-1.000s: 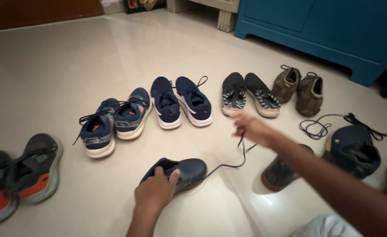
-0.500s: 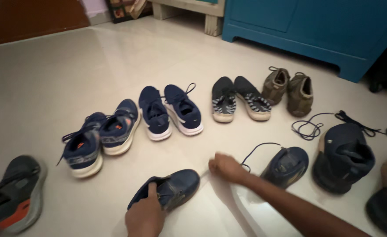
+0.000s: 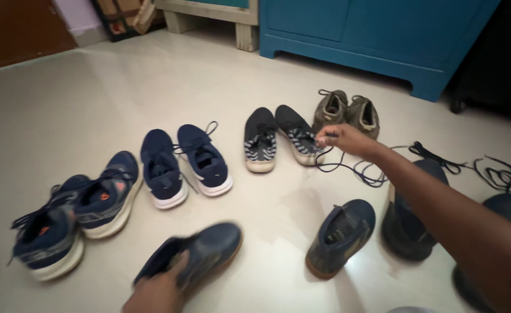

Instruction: The person removes old shoelaces from several pairs of shoes and replaces them with new ones. They thread the new laces through the eyelets and tie them, working on multiple pairs of shoes on the floor.

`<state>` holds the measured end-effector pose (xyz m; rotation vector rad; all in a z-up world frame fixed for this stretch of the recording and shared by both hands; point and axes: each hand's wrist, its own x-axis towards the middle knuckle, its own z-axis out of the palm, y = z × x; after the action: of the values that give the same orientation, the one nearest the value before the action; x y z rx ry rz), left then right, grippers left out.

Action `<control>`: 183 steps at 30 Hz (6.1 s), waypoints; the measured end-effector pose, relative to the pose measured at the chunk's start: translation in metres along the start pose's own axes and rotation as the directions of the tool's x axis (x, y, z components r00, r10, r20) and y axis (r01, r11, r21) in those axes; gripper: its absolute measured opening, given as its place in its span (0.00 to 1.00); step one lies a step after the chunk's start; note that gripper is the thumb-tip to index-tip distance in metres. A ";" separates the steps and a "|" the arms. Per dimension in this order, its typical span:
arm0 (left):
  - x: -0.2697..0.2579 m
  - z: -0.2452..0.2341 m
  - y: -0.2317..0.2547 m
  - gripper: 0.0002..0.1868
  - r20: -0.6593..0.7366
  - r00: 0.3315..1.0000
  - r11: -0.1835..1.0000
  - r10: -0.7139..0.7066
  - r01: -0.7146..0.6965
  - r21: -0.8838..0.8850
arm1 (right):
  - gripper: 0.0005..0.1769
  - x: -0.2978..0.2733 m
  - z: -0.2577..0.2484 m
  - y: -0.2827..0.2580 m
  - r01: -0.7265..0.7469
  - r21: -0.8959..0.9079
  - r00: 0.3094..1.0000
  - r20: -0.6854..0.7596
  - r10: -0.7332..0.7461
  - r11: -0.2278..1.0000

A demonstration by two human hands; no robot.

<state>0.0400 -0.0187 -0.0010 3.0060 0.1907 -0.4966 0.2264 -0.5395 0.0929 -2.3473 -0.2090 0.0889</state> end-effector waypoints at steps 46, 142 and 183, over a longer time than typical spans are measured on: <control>-0.001 -0.054 0.291 0.17 -0.442 0.873 0.817 0.206 -0.402 -0.413 | 0.22 -0.006 -0.028 0.116 -0.404 -0.076 0.883 -0.293 0.367 0.912; -0.080 -0.052 -0.038 0.25 -0.118 0.989 0.947 0.093 -0.125 -0.298 | 0.08 -0.112 0.285 -0.231 0.026 -0.058 0.999 0.046 -0.024 0.998; -0.063 -0.025 -0.032 0.37 -0.317 0.948 0.968 0.030 -0.107 -0.229 | 0.11 -0.140 0.274 -0.222 0.172 0.938 0.974 -0.207 -0.088 -0.301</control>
<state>-0.0153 0.0088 0.0409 2.8164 0.1531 0.0136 0.0265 -0.2188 0.0572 -0.4654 -0.2261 0.0404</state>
